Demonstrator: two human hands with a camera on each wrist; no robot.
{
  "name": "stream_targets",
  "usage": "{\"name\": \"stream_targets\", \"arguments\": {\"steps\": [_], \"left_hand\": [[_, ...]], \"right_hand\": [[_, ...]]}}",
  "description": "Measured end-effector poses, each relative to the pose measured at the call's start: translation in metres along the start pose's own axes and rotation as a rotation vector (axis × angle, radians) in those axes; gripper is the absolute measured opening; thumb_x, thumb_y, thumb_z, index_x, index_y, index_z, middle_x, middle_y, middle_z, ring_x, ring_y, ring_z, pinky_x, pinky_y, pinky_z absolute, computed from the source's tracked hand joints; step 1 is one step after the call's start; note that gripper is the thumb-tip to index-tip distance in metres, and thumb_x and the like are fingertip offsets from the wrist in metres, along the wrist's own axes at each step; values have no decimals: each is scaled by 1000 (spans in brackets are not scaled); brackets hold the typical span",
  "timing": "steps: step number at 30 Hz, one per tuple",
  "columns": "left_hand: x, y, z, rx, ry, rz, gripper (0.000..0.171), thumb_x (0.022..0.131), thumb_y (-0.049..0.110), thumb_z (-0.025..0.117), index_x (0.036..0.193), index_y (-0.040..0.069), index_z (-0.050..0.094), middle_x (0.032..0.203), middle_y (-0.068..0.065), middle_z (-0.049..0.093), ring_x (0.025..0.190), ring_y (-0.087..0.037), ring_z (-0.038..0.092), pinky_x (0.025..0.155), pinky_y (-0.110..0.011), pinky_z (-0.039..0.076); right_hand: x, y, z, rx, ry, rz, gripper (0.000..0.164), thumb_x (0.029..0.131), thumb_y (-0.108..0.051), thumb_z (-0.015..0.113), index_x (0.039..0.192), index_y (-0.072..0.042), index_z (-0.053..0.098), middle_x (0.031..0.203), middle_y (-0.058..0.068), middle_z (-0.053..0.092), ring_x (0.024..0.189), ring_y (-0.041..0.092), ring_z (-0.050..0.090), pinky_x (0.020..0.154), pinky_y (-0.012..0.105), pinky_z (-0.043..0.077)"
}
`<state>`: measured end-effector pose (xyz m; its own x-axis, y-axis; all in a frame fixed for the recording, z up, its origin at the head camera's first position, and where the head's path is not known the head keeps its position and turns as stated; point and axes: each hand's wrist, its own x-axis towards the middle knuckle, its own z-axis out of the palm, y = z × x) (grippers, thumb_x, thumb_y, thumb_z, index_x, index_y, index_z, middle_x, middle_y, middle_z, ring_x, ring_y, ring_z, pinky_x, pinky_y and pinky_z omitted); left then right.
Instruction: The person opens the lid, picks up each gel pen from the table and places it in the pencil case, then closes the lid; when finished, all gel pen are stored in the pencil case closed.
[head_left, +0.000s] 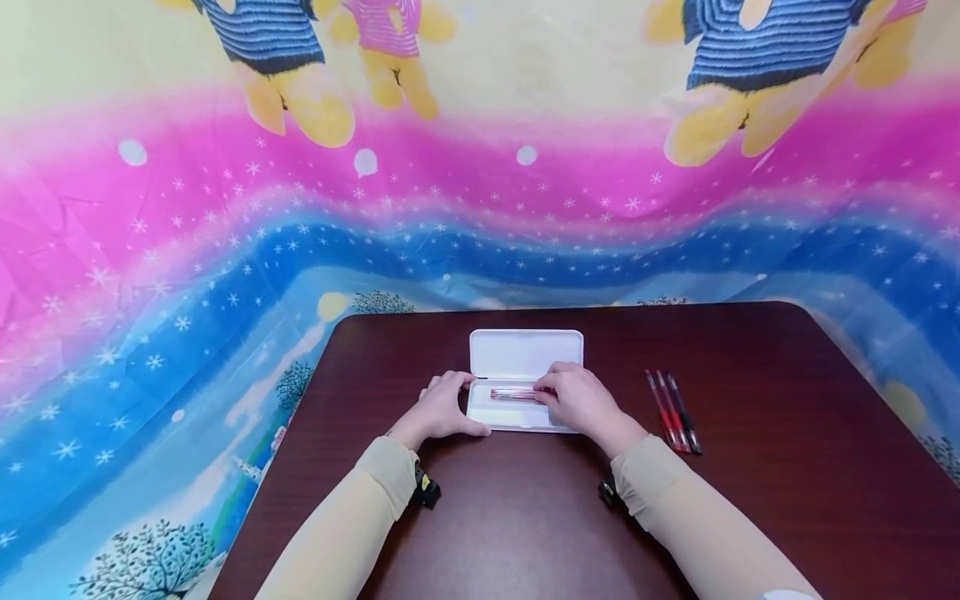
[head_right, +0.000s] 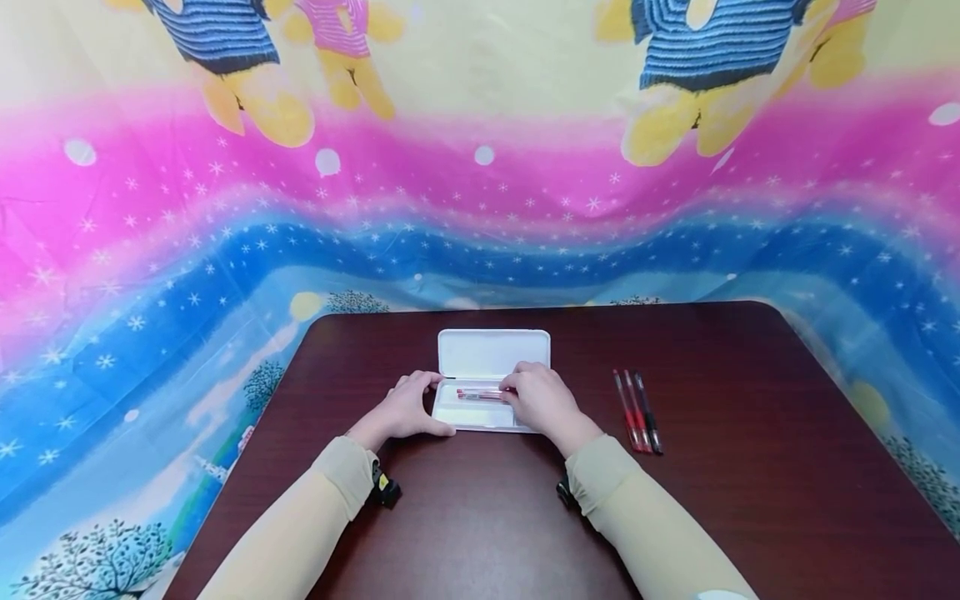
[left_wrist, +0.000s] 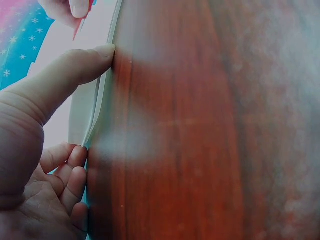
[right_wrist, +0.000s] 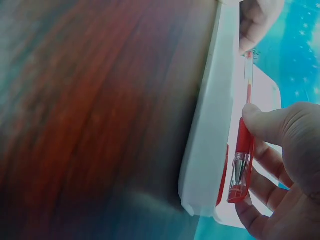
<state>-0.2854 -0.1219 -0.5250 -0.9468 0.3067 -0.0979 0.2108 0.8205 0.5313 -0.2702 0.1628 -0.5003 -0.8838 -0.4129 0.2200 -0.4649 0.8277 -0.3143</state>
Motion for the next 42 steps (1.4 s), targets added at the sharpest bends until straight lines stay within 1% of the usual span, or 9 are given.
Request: {"name": "stream_targets", "arguments": {"steps": [8,16,21,27,32,35,37,39,42], "left_hand": [[1,0,0,-1,2,1,105,69,59,100,155,15,57,145,-7,63,137,-32,51,118,-57,43],[1,-1,1,10,2,5,105,70,59,100,156,16,56,145,-7,63,139,-32,51,119,-57,42],[-1,0,1,-1,3,-1,106,69,58,100,155,15,56,145,-7,63,138,-32,51,118,-57,42],[-1,-1,4,8,-3,3,107,69,60,100,155,15,56,146,-7,63,137,-31,51,118,-56,43],[-1,0,2,4,4,0,106,69,58,100,155,15,56,146,-7,63,138,-32,51,118,-57,42],[0,0,2,14,2,5,106,70,58,100,156,16,56,146,-7,63,138,-32,51,119,-57,42],[0,-1,2,15,2,7,106,70,58,100,156,16,56,146,-7,63,139,-32,51,119,-57,42],[0,0,2,11,4,8,106,69,58,100,156,16,56,146,-7,63,139,-33,51,119,-57,42],[-1,0,1,8,9,10,106,68,58,100,155,15,57,146,-7,63,138,-33,51,118,-57,42]], "right_hand": [[4,-3,5,-4,-20,19,16,97,-23,85,112,-17,88,100,3,77,90,21,67,89,44,59],[5,-2,7,10,-53,63,16,97,-25,85,112,-19,88,101,3,76,90,19,67,89,44,59],[0,1,3,16,-13,63,20,97,-25,85,115,-16,86,104,5,77,96,24,70,95,49,60],[-19,22,-18,41,106,103,26,98,-25,83,119,-10,83,111,12,77,105,33,71,99,55,60],[-37,47,-37,51,159,191,34,101,-27,80,128,-7,78,114,16,76,105,36,72,95,59,59],[-50,63,-48,38,161,280,44,103,-33,77,137,-4,73,122,22,74,110,41,70,98,63,57],[-61,73,-56,35,140,357,55,104,-39,74,143,-1,67,130,28,69,117,47,67,102,67,55],[-72,83,-64,30,94,436,68,104,-45,71,149,5,59,136,36,62,121,53,62,104,70,52],[-90,99,-74,27,-1,544,84,104,-51,68,151,15,49,137,44,55,117,57,58,99,71,54]]}}
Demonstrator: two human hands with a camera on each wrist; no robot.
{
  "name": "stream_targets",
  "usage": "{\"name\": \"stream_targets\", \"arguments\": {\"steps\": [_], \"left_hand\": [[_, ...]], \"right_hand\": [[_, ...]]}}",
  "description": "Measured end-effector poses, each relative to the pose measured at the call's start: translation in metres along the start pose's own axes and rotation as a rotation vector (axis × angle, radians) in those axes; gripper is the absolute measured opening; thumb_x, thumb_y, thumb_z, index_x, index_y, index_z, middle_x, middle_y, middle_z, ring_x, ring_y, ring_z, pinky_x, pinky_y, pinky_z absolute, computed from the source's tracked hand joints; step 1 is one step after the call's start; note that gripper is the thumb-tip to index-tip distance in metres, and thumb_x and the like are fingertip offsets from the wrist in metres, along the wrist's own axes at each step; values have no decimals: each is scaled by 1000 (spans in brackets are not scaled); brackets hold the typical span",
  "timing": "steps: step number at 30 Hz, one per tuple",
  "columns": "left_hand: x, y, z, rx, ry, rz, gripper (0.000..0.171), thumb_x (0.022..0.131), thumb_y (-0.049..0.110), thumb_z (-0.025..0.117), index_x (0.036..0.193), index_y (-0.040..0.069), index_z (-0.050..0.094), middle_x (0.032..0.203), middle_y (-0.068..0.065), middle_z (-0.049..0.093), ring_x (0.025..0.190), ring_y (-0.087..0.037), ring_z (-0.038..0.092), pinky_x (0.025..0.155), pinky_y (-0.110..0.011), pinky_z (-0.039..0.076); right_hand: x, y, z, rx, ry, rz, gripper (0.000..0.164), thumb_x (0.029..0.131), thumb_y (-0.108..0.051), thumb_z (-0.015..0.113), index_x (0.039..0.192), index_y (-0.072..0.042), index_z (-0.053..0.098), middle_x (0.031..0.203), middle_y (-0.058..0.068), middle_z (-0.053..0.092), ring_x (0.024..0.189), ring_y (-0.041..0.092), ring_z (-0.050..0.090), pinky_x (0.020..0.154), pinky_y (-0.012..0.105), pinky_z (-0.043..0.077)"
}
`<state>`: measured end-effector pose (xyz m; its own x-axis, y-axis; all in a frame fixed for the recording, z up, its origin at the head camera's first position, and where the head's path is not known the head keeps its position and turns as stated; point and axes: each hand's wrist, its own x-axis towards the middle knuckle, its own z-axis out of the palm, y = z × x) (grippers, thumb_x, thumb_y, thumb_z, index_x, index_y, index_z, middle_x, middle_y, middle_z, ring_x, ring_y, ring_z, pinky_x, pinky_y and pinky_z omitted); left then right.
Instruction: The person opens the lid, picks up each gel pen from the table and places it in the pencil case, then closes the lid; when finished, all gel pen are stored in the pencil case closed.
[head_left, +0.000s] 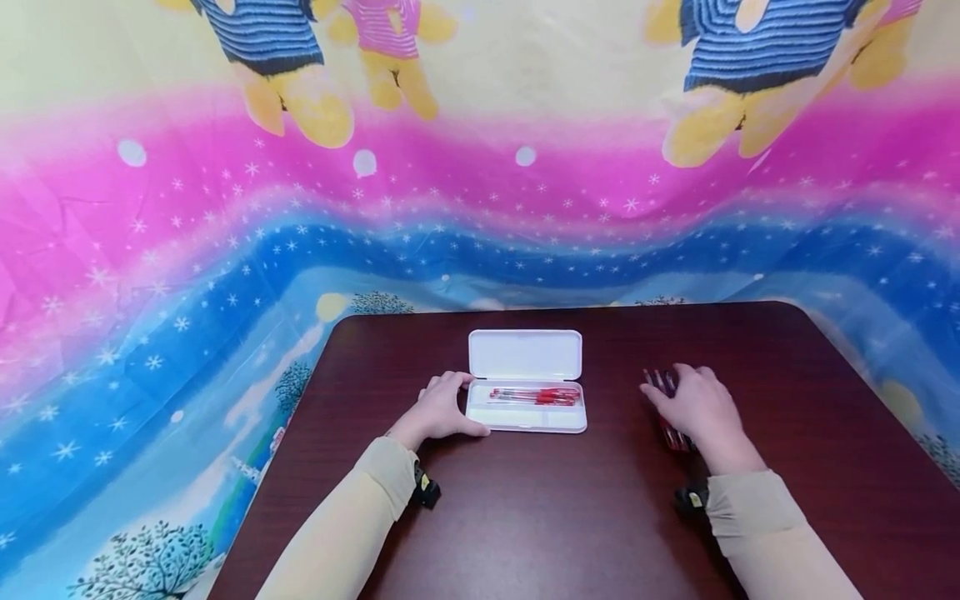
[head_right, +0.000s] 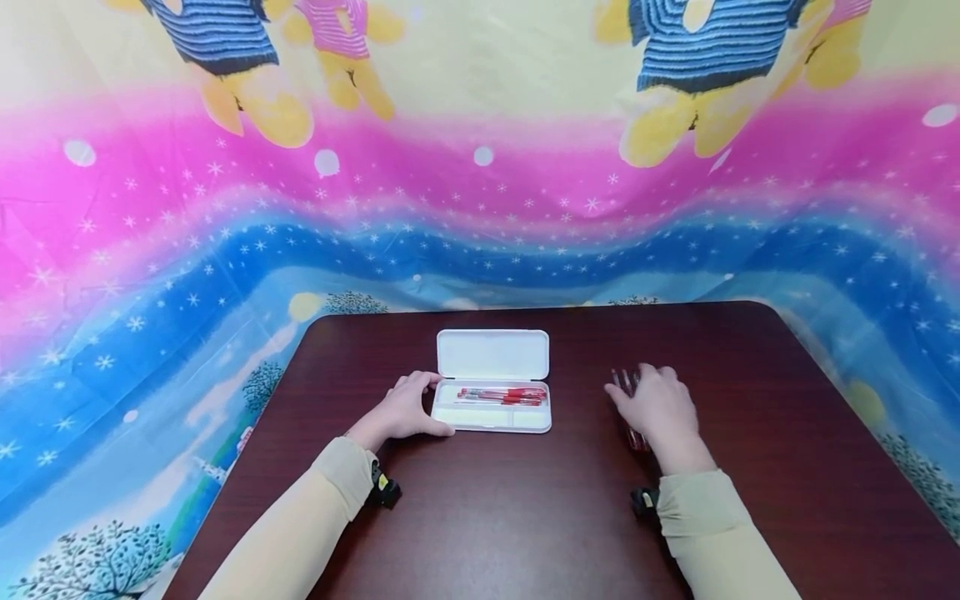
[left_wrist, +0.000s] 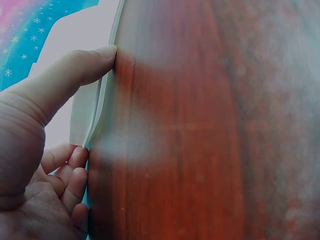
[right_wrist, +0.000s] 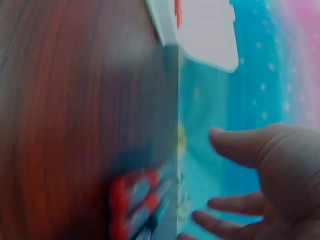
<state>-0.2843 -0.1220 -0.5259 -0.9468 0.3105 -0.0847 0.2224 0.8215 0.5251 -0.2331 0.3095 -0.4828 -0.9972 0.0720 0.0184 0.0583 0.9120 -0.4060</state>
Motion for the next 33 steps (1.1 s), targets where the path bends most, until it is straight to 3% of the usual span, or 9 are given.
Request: {"name": "stream_targets", "arguments": {"steps": [3,6,8,16,23,33], "left_hand": [[1,-1,0,5,0,3,105,69,58,100,155,15,57,146,-7,63,138,-33,51,118,-57,42],[1,-1,1,8,-1,1,105,69,58,100,155,16,56,146,-7,63,138,-33,51,118,-57,42],[1,-1,1,12,-1,-3,105,69,58,100,155,16,56,146,-7,63,139,-33,51,118,-57,42],[0,-1,0,10,-2,-15,105,70,58,100,156,16,56,145,-7,63,139,-32,51,118,-57,43],[-1,-1,-1,6,3,-11,105,69,57,100,155,15,56,145,-7,63,138,-32,51,118,-57,43],[0,0,-1,7,-1,3,104,70,56,100,155,15,57,145,-7,63,137,-32,52,117,-56,42]], "right_hand": [[-6,19,-5,-8,-92,72,83,104,-50,68,146,20,49,126,44,60,99,48,63,83,59,61],[-10,32,-6,14,-145,116,75,105,-44,68,141,20,54,119,40,66,85,37,63,68,45,59],[-12,36,-5,25,-149,130,68,105,-41,68,138,18,59,118,38,69,82,34,63,66,42,56],[-20,38,1,-2,-56,133,48,105,-34,67,125,9,75,121,36,74,91,44,68,76,55,57],[-22,36,4,35,-39,151,42,104,-32,69,117,6,80,105,29,78,76,33,64,63,42,52],[-21,41,1,27,-32,151,39,102,-33,67,108,2,82,101,27,78,75,33,66,62,46,54]]}}
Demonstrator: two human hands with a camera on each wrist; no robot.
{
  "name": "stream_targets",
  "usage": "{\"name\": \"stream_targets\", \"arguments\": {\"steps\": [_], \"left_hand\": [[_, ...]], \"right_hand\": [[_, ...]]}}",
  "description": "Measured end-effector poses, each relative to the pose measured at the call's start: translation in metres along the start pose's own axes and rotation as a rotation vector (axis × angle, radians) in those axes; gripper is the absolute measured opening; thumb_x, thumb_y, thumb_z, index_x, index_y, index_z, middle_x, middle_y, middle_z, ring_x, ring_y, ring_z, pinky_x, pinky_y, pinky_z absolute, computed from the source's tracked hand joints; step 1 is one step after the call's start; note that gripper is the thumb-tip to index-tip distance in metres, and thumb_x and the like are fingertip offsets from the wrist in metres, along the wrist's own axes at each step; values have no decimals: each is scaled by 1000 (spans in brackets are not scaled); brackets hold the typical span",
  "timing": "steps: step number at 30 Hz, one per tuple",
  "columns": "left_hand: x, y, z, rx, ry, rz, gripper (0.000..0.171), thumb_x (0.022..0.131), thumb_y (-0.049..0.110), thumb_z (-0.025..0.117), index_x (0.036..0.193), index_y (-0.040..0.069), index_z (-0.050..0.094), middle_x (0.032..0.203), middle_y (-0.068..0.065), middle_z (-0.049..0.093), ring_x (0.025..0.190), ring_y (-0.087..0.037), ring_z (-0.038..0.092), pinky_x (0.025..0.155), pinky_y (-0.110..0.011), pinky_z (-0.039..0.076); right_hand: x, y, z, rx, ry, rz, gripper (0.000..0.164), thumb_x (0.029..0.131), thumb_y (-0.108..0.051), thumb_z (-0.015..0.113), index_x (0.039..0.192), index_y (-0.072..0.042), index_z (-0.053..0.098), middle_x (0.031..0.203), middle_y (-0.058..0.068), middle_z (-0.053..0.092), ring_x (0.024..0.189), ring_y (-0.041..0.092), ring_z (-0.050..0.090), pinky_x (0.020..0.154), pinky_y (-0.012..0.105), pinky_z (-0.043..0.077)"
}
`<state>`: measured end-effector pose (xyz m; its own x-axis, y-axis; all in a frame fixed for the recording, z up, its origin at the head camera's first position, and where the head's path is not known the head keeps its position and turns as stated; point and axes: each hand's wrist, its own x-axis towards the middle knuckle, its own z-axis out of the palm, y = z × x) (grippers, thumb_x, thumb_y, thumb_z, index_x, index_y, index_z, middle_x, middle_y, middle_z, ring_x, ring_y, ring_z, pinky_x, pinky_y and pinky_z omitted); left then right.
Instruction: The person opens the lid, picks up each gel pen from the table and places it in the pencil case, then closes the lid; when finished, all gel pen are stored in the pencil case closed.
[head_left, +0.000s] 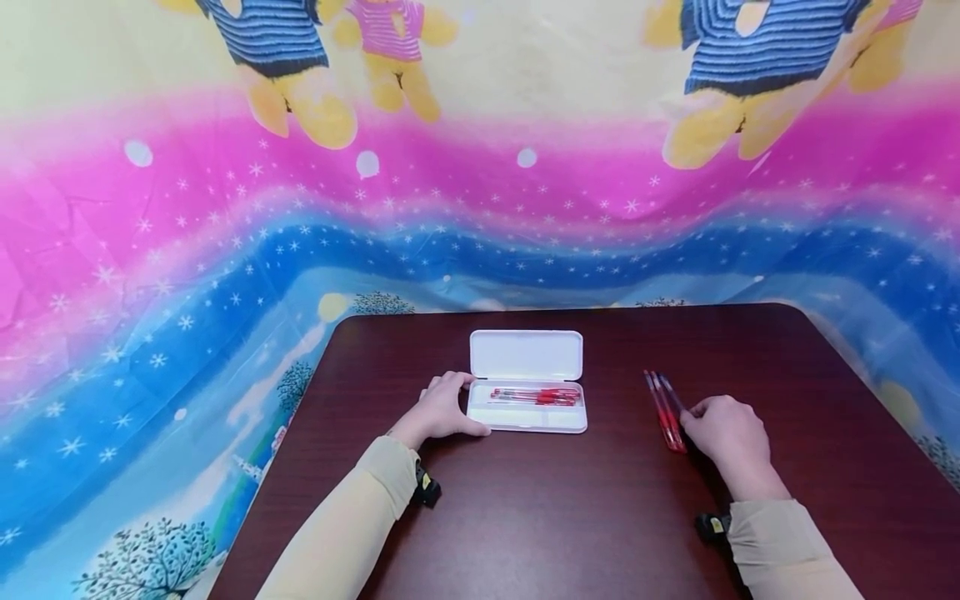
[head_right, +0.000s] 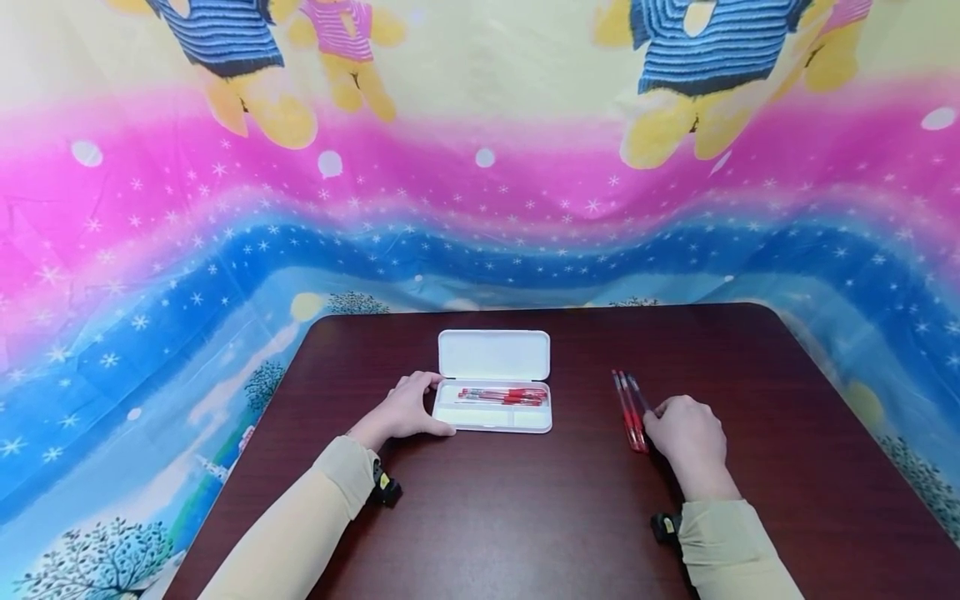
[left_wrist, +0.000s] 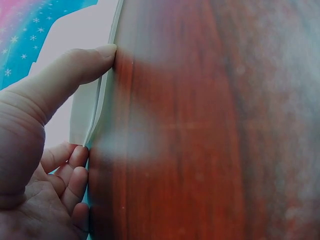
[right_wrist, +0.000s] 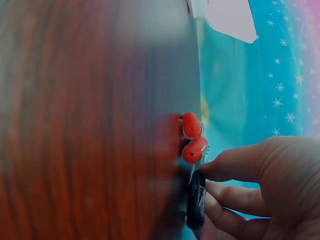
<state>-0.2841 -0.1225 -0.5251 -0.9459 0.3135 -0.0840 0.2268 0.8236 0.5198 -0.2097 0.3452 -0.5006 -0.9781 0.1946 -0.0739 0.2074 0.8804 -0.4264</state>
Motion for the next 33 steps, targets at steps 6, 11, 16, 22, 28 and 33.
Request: {"name": "stream_targets", "arguments": {"steps": [6,11,16,22,28,33], "left_hand": [[0,1,-1,1,-1,-4,104,70,56,100,155,15,57,145,-7,63,137,-33,52,118,-56,43],[0,2,-1,-9,-1,-9,104,69,57,100,154,15,57,144,-7,63,137,-32,51,117,-56,43],[0,1,0,-15,-2,-14,105,69,57,100,154,14,57,144,-7,63,137,-32,51,117,-56,43],[1,-1,0,-11,4,-13,104,69,56,100,154,15,57,144,-7,63,137,-32,51,117,-56,43],[-1,1,-1,-20,0,-20,104,70,55,100,155,14,57,145,-7,63,139,-32,51,118,-58,43],[-1,2,-1,-18,-4,-19,104,70,56,100,155,15,56,146,-7,63,139,-32,51,117,-57,43]], "right_hand": [[1,-1,-3,21,71,-22,39,102,-32,65,108,4,80,98,26,78,73,32,66,60,45,54],[0,-26,-2,27,168,-141,35,102,-28,68,110,4,80,100,24,78,76,32,67,64,49,56],[0,-61,9,30,236,-289,28,99,-25,72,109,-1,82,104,22,77,77,32,69,74,58,58],[6,-107,32,16,252,-452,21,97,-22,79,106,-4,84,104,17,79,90,36,73,85,61,60],[14,-143,56,-35,197,-650,15,95,-22,84,105,-11,86,98,7,78,90,27,71,86,50,62],[19,-158,70,-146,212,-768,13,97,-24,82,104,-14,86,98,5,77,91,27,71,89,49,62]]}}
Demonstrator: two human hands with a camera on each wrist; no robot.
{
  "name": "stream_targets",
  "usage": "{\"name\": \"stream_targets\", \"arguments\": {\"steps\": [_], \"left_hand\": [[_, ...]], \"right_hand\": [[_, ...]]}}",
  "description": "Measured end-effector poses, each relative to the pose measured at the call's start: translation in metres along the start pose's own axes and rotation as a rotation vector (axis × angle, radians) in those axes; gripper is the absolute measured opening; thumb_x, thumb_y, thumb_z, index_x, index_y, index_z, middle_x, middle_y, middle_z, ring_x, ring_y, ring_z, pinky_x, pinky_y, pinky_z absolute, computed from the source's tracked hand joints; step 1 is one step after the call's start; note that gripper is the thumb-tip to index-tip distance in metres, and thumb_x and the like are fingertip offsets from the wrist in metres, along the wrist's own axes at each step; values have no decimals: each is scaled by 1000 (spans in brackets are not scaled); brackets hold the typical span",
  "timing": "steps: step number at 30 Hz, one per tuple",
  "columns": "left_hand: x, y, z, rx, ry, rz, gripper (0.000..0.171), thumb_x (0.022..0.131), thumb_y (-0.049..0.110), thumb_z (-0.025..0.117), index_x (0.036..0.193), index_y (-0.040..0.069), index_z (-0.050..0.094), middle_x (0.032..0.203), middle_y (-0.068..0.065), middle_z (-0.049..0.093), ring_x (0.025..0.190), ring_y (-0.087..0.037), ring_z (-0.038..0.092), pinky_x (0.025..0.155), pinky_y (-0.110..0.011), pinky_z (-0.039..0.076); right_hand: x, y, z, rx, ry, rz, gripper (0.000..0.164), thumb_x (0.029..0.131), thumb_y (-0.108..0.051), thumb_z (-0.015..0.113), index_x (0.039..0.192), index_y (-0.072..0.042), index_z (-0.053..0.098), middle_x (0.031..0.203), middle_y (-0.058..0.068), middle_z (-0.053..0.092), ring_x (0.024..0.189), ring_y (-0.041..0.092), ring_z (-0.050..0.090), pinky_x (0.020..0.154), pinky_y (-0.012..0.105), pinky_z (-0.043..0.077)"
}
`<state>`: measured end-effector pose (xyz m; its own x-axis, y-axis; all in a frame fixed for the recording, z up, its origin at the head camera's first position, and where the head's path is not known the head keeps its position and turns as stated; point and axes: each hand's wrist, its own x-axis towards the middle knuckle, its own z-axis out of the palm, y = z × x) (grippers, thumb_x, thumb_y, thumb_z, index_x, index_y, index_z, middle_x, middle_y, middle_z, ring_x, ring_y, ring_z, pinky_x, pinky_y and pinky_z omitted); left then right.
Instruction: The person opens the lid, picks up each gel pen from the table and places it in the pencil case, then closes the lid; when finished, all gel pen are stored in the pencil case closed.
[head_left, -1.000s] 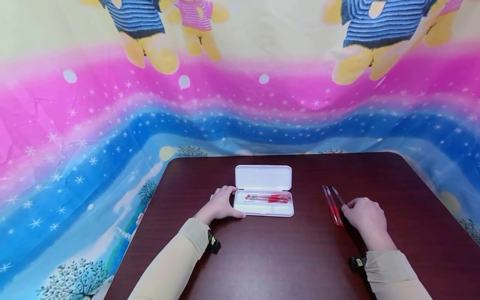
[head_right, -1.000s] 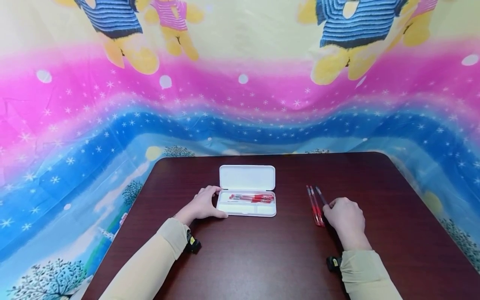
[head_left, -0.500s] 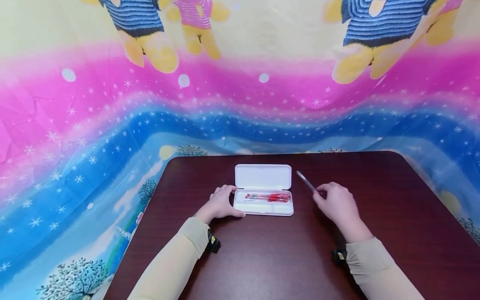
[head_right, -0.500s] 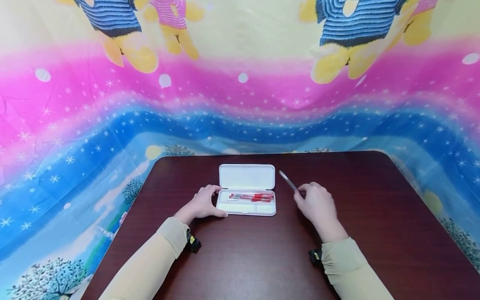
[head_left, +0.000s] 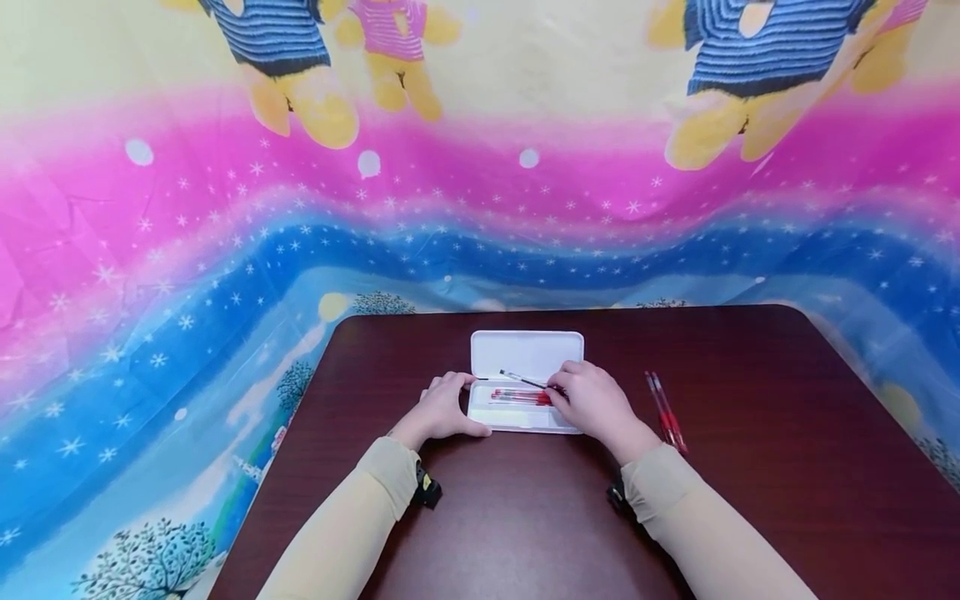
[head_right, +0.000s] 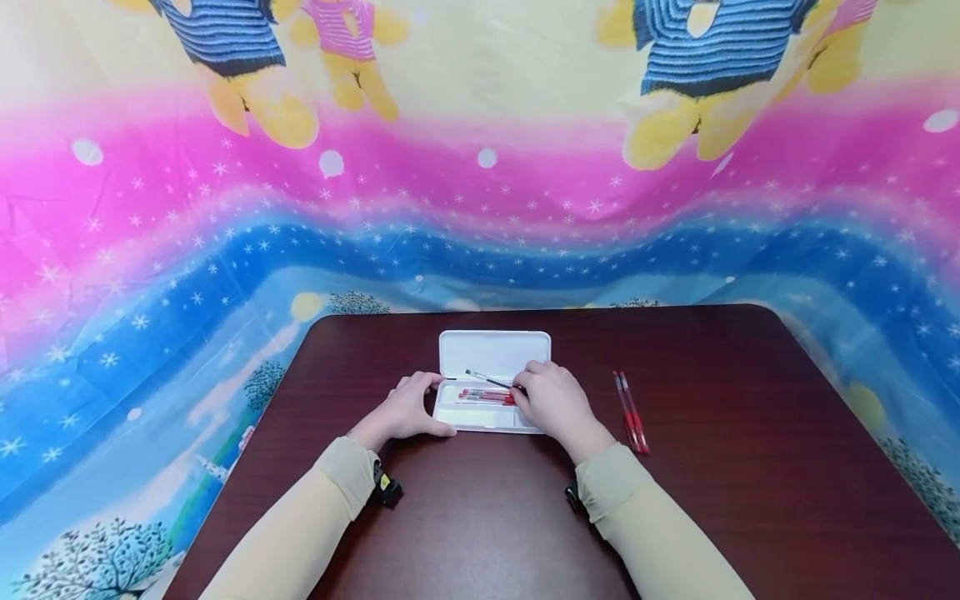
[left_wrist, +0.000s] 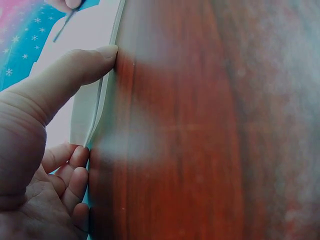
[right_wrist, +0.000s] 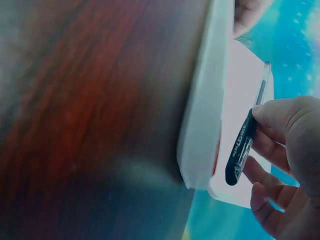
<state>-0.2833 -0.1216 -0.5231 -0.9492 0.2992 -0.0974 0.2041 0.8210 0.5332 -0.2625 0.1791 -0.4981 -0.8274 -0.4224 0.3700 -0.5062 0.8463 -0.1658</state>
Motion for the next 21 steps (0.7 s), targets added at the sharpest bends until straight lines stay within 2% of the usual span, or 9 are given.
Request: {"name": "stream_targets", "arguments": {"steps": [4,8,15,21], "left_hand": [[1,0,0,-2,0,5,104,70,57,100,155,15,56,145,-7,63,138,-32,51,117,-57,43],[2,-1,1,0,1,10,104,70,57,100,155,16,56,145,-6,63,138,-31,51,117,-56,43],[3,-2,0,-6,7,15,104,69,57,100,154,15,57,144,-7,63,137,-32,51,115,-57,44],[1,-3,1,4,1,17,103,69,54,101,154,14,57,146,-8,63,139,-34,51,117,-58,43]], "right_hand": [[3,-4,7,-78,-8,-54,9,97,-23,83,102,-17,86,97,4,74,92,29,68,86,49,60],[2,-5,11,-108,-29,-51,7,96,-24,83,100,-19,86,95,4,71,90,29,65,82,49,58],[3,-6,12,-75,-73,-7,9,96,-25,84,102,-19,87,96,4,72,91,28,66,83,48,58],[1,-6,8,-31,-113,44,15,97,-28,83,108,-18,86,102,5,74,97,28,69,92,50,59]]}}
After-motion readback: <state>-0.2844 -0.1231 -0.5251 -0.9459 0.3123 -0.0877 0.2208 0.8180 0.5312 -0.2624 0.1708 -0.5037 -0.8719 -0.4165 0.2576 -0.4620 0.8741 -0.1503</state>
